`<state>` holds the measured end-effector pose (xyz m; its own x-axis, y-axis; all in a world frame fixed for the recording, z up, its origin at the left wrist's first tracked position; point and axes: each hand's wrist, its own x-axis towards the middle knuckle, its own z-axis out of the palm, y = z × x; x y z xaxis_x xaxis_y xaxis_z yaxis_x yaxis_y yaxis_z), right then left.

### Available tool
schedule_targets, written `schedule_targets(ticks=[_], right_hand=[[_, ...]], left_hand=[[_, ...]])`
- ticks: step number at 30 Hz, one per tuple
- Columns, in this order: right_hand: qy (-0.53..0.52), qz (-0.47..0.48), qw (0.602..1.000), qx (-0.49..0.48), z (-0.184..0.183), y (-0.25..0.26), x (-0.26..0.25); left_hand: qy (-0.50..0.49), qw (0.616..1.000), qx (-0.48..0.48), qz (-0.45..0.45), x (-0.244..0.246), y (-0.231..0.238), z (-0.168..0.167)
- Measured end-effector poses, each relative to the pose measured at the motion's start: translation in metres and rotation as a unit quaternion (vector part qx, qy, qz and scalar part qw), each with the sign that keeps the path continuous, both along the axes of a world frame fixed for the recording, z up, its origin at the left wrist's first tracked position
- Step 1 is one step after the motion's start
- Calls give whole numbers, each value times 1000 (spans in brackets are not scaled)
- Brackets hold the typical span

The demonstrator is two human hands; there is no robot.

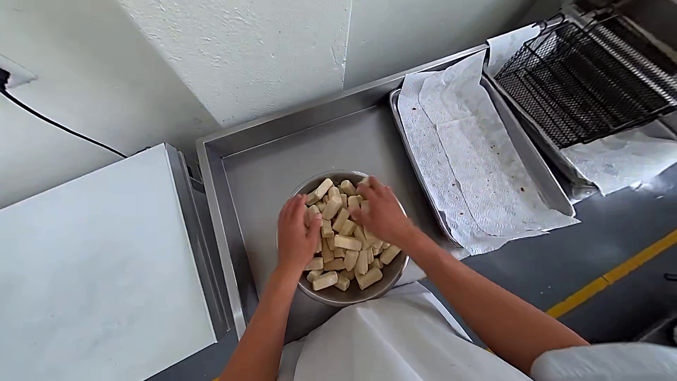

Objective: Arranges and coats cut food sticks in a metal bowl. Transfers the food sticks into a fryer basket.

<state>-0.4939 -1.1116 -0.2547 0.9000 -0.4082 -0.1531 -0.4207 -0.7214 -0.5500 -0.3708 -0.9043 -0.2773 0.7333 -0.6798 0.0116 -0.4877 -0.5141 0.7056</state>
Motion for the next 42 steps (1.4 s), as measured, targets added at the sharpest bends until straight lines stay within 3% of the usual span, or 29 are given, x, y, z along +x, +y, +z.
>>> schedule_targets(ticks=[3,6,9,12,15,17,21,25,29,36,39,42], right_hand=[[-61,86,994,-15,-6,46,-9],[-190,121,971,77,-5,39,-44],[-248,-20,965,87,-1,6,-73],[-139,-235,949,156,-20,-28,-76],[-112,-368,850,359,-47,-27,-66],[-137,-402,810,405,-41,-17,-71],[-204,-408,790,409,18,-18,-131],[-307,-454,739,391,71,-43,-228],[-334,-537,709,312,81,-71,-347],[-327,-663,629,241,54,-114,-564],[-350,-693,593,214,70,-143,-620],[-365,-678,605,204,111,-189,-653]], left_hand=[[-15,995,15,-94,-31,-3,-3],[-33,997,-55,-50,-43,32,-6],[-11,992,-86,97,-27,69,3],[190,949,-83,238,0,72,-6],[320,879,-180,305,1,41,-12],[312,877,-209,298,-8,26,2],[272,899,-243,244,-36,-9,68],[254,922,-266,124,-92,-74,113],[323,918,-229,18,-176,-161,102],[439,880,-116,-139,-353,-313,60],[443,869,-92,-202,-402,-368,71],[432,861,-105,-249,-424,-422,116]])
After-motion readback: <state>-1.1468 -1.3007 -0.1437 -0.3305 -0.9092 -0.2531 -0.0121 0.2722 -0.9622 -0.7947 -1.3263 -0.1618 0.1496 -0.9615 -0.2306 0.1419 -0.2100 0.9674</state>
